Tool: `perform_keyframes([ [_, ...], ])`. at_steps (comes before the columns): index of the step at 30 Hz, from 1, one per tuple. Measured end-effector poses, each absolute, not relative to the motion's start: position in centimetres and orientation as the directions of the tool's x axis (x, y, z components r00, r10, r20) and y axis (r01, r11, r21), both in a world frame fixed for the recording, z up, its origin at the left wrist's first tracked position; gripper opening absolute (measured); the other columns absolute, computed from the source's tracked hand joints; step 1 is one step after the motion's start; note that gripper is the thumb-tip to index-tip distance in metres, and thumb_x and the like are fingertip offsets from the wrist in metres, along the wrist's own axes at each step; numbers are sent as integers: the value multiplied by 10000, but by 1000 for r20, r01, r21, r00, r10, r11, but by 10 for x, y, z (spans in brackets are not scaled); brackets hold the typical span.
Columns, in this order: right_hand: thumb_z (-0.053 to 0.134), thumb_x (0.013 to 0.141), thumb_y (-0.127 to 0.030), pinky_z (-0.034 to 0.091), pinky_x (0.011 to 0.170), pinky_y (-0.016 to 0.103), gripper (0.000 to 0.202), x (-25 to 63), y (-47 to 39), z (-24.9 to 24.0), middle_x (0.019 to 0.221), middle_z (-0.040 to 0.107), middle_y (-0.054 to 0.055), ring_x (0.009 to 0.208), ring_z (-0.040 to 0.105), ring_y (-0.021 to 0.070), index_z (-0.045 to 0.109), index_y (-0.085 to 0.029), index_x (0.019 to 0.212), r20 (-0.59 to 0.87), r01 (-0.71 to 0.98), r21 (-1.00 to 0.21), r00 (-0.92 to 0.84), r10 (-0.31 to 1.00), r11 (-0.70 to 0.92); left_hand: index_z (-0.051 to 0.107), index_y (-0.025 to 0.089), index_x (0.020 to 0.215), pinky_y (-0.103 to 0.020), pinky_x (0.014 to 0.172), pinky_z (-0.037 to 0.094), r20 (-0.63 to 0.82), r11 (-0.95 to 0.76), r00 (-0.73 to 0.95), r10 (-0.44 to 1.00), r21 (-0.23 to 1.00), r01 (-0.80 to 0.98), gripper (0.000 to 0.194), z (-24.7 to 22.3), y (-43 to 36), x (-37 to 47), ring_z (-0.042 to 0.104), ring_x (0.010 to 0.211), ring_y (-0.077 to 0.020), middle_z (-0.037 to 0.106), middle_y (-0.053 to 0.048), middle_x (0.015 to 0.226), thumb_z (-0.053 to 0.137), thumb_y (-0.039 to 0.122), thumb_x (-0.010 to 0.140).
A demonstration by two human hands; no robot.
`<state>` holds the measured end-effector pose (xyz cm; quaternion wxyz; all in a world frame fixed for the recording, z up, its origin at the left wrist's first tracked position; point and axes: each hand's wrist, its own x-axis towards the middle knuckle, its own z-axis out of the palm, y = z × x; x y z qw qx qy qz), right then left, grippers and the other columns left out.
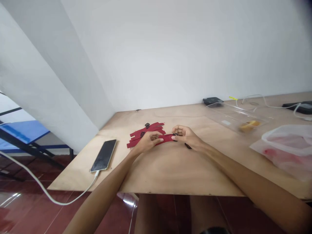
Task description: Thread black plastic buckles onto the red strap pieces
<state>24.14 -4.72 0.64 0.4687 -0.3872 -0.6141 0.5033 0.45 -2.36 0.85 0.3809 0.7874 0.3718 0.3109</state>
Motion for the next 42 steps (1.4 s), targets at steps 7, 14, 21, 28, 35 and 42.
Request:
perform_keyframes([
  [7,878,583,-439,379,557,255,442,235,-51,3,616,562,-42,586,525,124,696,-160,873,109,180,-972,-212,971,149,690,147,707,-250,573,396,281,-526,503,817,719,454,406,14,-27,5,517,593,-124,637,-13,654,581,485,903],
  [14,831,659,-454,485,661,284,349,230,-58,10,782,712,47,764,656,186,630,-179,733,120,181,-970,-219,968,161,732,151,737,-251,588,426,321,-523,458,829,734,433,386,11,-25,3,567,604,-138,679,-27,662,651,510,854],
  [21,857,619,-388,478,530,249,368,236,-53,5,715,701,30,599,629,149,622,-179,810,30,136,-989,-231,973,62,740,140,704,-230,541,419,246,-459,469,848,783,420,369,14,-21,-3,573,566,-127,667,-27,609,707,494,805],
  [28,782,669,-290,532,696,285,234,237,-48,3,895,754,67,793,693,199,722,-180,866,163,193,-963,-141,977,189,732,129,839,-242,637,498,169,-385,511,843,853,353,322,19,-19,-12,653,663,-157,712,-56,711,682,447,834],
  [35,756,738,-375,505,594,263,250,234,-49,-4,825,742,69,708,665,179,753,-162,870,69,245,-963,-178,982,112,716,140,785,-236,622,467,250,-487,502,828,766,420,326,23,-21,-11,634,668,-154,711,-49,732,649,450,861],
  [42,687,792,-282,531,617,265,143,234,-49,0,840,752,55,640,691,165,718,-173,879,231,256,-922,-240,943,291,732,167,832,-249,648,432,280,-567,521,806,616,546,338,23,-15,-15,609,704,-157,726,-33,800,614,479,884],
])
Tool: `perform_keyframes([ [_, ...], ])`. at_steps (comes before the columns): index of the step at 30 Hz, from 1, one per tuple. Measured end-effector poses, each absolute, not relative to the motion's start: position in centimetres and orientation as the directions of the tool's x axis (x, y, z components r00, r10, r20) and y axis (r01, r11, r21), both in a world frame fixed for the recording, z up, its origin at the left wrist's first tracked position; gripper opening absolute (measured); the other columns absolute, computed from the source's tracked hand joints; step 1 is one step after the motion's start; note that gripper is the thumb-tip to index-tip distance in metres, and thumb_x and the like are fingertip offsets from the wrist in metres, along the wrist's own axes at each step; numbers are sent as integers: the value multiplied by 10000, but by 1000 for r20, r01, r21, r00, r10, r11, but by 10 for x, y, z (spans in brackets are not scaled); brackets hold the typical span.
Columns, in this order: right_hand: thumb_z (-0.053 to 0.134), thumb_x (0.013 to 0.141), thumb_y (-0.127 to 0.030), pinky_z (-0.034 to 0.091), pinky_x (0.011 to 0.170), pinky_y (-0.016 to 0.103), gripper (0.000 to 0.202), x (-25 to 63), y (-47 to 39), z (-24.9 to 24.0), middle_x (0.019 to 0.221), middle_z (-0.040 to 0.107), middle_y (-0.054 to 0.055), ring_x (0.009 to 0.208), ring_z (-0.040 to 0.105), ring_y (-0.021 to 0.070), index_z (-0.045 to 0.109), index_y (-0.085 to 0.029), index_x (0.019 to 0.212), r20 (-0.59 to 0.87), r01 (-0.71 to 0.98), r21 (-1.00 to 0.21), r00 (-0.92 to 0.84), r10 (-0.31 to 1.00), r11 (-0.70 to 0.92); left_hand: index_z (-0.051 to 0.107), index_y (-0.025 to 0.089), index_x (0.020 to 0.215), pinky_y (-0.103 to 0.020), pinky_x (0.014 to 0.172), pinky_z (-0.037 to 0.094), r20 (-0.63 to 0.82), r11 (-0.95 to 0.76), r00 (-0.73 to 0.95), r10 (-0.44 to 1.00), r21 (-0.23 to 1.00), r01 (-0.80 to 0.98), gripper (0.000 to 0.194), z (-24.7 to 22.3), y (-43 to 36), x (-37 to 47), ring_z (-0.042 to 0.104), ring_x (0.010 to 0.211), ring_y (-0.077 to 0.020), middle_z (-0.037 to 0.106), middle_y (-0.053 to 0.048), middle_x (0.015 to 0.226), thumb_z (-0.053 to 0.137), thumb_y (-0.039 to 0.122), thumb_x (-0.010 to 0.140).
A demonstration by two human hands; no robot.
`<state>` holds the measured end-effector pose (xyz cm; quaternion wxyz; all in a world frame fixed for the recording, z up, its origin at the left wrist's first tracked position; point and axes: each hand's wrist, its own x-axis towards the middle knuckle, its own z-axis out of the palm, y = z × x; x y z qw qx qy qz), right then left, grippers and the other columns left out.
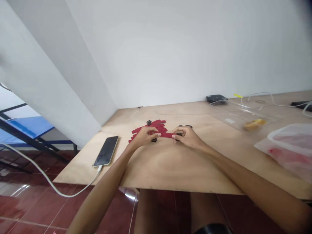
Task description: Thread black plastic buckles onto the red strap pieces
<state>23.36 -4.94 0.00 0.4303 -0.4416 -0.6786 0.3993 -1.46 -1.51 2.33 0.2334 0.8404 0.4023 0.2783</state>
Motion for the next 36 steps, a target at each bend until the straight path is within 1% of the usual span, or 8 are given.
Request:
perform_keyframes([
  [4,659,788,-234,543,645,269,124,237,-47,0,868,762,69,636,704,171,733,-166,860,262,324,-895,-177,949,308,744,190,899,-268,691,445,223,-599,571,790,479,642,338,33,-11,-28,629,770,-182,734,-43,873,602,496,879],
  [7,632,774,-202,520,616,262,125,242,-44,-1,768,752,57,629,689,180,735,-165,836,295,413,-855,-111,949,314,748,225,1008,-283,754,468,136,-629,635,760,400,667,339,40,-8,-41,641,861,-203,732,-44,1002,683,486,802],
  [13,609,750,-202,465,550,257,143,244,-44,0,608,688,32,567,636,178,736,-157,799,316,492,-819,-40,948,294,745,232,1045,-280,723,485,-36,-613,696,717,441,655,305,32,-3,-39,639,868,-202,717,-46,1042,692,362,774],
  [20,663,744,-251,453,531,258,142,241,-48,0,611,690,39,545,609,161,763,-152,767,309,516,-801,-77,948,303,728,207,985,-292,741,494,1,-590,658,753,445,674,278,32,-7,-36,639,888,-213,711,-61,1039,644,401,805],
  [23,680,729,-227,460,512,252,106,241,-47,-2,605,688,33,529,619,159,759,-158,745,301,510,-807,-77,950,297,717,190,1013,-305,737,494,100,-518,555,826,523,677,335,35,-10,-35,640,853,-217,717,-74,986,608,458,845],
  [27,663,755,-224,494,494,261,111,241,-46,-3,571,685,34,497,642,174,745,-156,786,249,400,-885,-27,968,239,699,171,1092,-328,849,496,285,-459,381,880,717,524,391,31,-8,-30,644,958,-226,705,-101,1117,596,484,880],
  [32,697,770,-318,531,515,273,208,239,-48,3,618,704,57,524,667,186,720,-131,860,344,235,-915,31,938,328,656,119,1156,-312,740,520,213,-306,356,910,924,229,518,11,-3,-16,619,697,-145,708,-102,994,654,533,845],
  [36,681,788,-340,514,511,268,242,234,-53,7,617,691,48,510,645,171,726,-125,889,397,238,-894,28,917,380,648,137,1176,-293,731,541,163,-194,344,925,979,56,534,-2,-2,-8,653,835,-169,677,-107,1076,724,512,803],
])
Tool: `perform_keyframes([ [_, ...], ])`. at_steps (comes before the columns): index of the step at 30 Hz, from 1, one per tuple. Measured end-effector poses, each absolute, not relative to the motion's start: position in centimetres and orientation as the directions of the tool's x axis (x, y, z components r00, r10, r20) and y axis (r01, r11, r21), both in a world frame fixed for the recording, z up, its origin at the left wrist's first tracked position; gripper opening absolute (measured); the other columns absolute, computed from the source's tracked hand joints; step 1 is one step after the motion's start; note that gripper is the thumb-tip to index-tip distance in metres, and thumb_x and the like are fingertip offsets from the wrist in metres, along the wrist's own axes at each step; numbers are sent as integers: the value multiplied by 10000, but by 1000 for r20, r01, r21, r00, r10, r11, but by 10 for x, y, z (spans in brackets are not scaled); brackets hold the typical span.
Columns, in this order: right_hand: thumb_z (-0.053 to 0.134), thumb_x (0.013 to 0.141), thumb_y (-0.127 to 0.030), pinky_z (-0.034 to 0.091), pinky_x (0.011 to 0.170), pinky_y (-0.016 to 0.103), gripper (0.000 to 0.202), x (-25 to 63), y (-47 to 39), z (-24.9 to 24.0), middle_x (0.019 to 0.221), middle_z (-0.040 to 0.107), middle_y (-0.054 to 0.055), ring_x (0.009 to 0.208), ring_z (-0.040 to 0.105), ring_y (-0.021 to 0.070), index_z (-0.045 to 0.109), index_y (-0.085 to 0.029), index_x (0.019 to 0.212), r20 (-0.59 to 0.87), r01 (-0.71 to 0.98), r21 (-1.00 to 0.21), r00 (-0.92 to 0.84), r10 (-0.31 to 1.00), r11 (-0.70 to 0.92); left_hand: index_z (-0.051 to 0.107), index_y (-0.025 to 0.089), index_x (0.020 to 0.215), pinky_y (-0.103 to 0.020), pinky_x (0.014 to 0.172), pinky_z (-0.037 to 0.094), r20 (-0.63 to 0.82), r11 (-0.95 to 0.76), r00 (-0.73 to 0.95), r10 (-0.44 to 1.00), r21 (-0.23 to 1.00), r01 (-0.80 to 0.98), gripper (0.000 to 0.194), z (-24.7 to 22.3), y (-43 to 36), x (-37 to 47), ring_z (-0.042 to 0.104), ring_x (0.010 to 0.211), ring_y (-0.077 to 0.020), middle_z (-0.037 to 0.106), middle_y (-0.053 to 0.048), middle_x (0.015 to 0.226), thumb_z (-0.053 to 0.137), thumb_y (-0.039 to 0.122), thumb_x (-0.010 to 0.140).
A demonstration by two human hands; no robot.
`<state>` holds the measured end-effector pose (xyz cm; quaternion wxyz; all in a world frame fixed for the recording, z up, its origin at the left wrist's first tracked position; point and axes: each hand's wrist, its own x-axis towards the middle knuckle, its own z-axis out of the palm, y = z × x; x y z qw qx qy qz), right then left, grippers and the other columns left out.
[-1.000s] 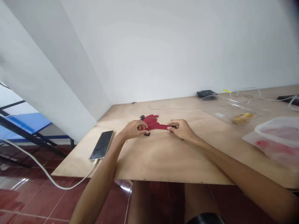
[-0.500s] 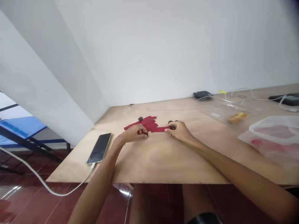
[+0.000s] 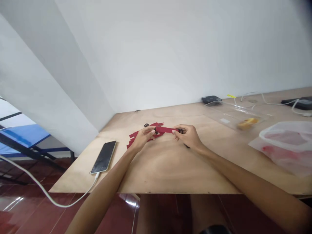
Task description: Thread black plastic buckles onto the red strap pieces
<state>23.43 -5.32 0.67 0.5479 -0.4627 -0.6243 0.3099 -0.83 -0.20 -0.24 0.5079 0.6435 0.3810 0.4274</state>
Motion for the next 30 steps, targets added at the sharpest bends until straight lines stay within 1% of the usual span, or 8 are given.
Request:
perform_keyframes([
  [3,674,794,-337,497,505,261,230,231,-56,7,614,683,38,501,633,163,739,-135,883,414,283,-876,26,910,391,645,144,1194,-290,741,546,144,-156,346,927,988,7,527,-6,-1,-7,661,877,-172,659,-108,1119,738,486,804],
  [9,660,808,-327,500,511,271,207,233,-55,7,623,680,33,510,627,169,748,-155,880,455,294,-859,68,888,418,657,133,1146,-286,728,541,151,-140,357,922,988,-58,476,-2,-2,-8,660,1039,-261,663,-130,1128,752,450,803],
  [11,656,809,-317,495,512,273,196,233,-55,6,621,679,30,506,624,170,749,-158,878,468,314,-848,63,881,427,658,136,1156,-290,729,545,157,-153,358,920,987,-39,479,-2,-2,-8,665,996,-243,668,-127,1115,749,451,806],
  [16,641,814,-305,465,515,269,198,231,-57,7,618,675,20,507,603,160,759,-172,900,482,382,-813,22,876,438,671,139,1180,-300,731,551,180,-202,331,926,979,32,518,-2,-2,-9,639,773,-148,685,-107,1075,752,474,793],
  [20,639,803,-296,458,526,271,196,231,-58,11,627,686,26,529,599,163,760,-166,887,482,409,-803,20,876,433,686,150,1176,-306,731,547,177,-211,316,932,974,77,511,1,-4,-10,606,675,-114,696,-93,1063,753,474,787],
  [23,630,806,-286,453,533,266,196,231,-59,12,611,678,17,528,589,156,763,-169,890,484,411,-797,-4,875,443,694,149,1150,-296,723,536,195,-235,339,920,969,81,481,5,-7,-9,596,670,-110,696,-86,1051,757,454,784],
  [27,622,814,-286,455,537,264,195,229,-59,11,644,696,23,540,600,156,761,-174,893,465,390,-806,-49,884,446,694,140,1120,-294,724,527,191,-239,370,909,967,88,455,10,-13,-5,596,676,-129,700,-62,889,765,426,773],
  [30,633,811,-298,464,543,268,195,228,-60,8,661,708,29,545,612,162,763,-181,899,464,384,-801,-87,881,460,701,140,1090,-295,721,525,172,-227,391,904,969,99,446,13,-16,-3,609,688,-145,701,-57,838,780,423,754],
])
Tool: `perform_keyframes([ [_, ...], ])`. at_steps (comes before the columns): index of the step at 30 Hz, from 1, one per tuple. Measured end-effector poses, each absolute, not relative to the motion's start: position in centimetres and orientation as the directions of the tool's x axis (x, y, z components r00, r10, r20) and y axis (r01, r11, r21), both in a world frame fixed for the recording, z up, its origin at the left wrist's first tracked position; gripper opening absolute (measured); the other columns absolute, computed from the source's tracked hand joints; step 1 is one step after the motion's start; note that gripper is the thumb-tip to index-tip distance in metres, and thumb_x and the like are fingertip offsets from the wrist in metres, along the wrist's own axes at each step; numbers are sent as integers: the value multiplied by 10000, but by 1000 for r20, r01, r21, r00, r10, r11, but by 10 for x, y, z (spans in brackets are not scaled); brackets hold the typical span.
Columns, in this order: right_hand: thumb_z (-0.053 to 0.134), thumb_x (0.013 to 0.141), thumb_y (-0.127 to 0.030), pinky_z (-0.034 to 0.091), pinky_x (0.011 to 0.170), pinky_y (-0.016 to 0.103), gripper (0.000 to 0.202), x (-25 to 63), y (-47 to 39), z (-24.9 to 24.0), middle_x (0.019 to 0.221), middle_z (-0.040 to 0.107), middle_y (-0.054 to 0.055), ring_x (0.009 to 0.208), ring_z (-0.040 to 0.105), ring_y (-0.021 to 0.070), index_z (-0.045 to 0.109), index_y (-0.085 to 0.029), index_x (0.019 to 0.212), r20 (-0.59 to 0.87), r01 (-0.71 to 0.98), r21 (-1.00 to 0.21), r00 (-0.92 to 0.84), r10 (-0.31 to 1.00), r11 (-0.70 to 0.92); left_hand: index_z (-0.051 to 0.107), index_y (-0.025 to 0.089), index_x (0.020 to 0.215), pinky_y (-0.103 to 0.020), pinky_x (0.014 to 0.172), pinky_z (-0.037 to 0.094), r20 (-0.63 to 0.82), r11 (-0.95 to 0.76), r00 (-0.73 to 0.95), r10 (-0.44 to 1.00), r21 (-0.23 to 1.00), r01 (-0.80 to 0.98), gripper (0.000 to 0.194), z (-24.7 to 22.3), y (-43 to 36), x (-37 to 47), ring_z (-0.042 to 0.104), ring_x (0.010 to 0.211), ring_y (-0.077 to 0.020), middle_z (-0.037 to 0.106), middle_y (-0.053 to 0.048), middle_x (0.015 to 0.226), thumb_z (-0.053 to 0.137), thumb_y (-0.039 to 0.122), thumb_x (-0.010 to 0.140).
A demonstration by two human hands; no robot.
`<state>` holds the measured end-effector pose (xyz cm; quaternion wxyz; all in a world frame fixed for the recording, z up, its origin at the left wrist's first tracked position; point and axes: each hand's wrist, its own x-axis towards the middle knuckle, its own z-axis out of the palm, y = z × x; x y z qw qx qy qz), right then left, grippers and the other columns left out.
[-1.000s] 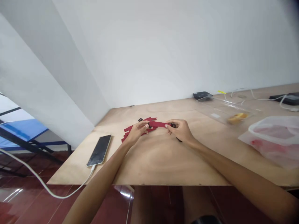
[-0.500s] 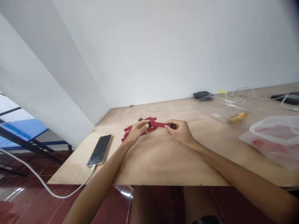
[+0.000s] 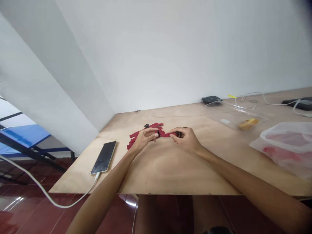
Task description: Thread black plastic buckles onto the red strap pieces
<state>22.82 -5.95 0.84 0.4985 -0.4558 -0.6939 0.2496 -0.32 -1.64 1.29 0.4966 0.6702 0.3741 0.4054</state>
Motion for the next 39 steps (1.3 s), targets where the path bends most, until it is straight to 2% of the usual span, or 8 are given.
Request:
perform_keyframes([
  [9,648,797,-314,414,495,260,184,232,-59,16,590,657,18,515,576,155,751,-167,835,441,383,-826,-18,897,414,709,155,1066,-290,707,513,194,-248,418,887,966,78,416,16,-17,-5,595,668,-122,712,-60,922,797,398,741],
  [14,649,804,-312,445,506,267,191,230,-59,12,708,720,43,526,605,159,752,-166,872,417,363,-837,-63,907,410,703,145,1043,-285,722,501,186,-262,462,867,959,106,359,16,-20,-2,586,660,-123,671,-21,743,787,354,763],
  [17,667,798,-295,532,656,302,185,223,-63,9,860,760,66,703,693,210,745,-185,926,449,351,-820,-97,888,453,695,132,992,-298,699,506,182,-261,456,871,958,118,337,17,-24,4,603,632,-133,666,-26,726,782,364,764],
  [20,742,737,-252,527,888,349,324,216,-69,8,1083,747,76,987,694,257,722,-214,1058,547,351,-745,-165,821,567,667,141,994,-301,682,519,181,-252,480,858,964,86,328,18,-31,13,622,624,-129,675,-37,821,772,361,773],
  [25,703,762,-195,512,915,354,265,212,-72,8,1060,749,65,991,692,247,722,-230,1024,616,394,-665,-191,764,634,619,164,935,-293,681,535,203,-227,532,822,974,-20,236,14,-33,19,637,677,-126,649,-30,922,747,304,793],
  [30,811,687,-326,540,824,358,323,225,-60,10,970,751,82,892,697,245,724,-192,968,467,238,-848,-89,880,474,670,120,814,-320,666,512,185,-67,518,835,969,-239,95,13,-22,7,653,741,-199,638,-55,797,691,210,791],
  [35,897,574,-363,542,783,346,457,232,-55,14,950,734,70,803,680,196,723,-182,957,227,-93,-972,-140,964,216,721,76,860,-360,650,487,167,177,572,803,850,-496,288,21,-20,-5,656,907,-325,693,-176,922,570,312,791],
  [39,898,591,-345,526,747,319,457,230,-57,14,916,726,52,722,652,150,734,-186,987,154,-206,-972,-206,966,111,722,78,1026,-335,671,475,182,167,592,785,859,-485,332,19,-19,-7,655,943,-307,706,-161,901,629,171,721],
])
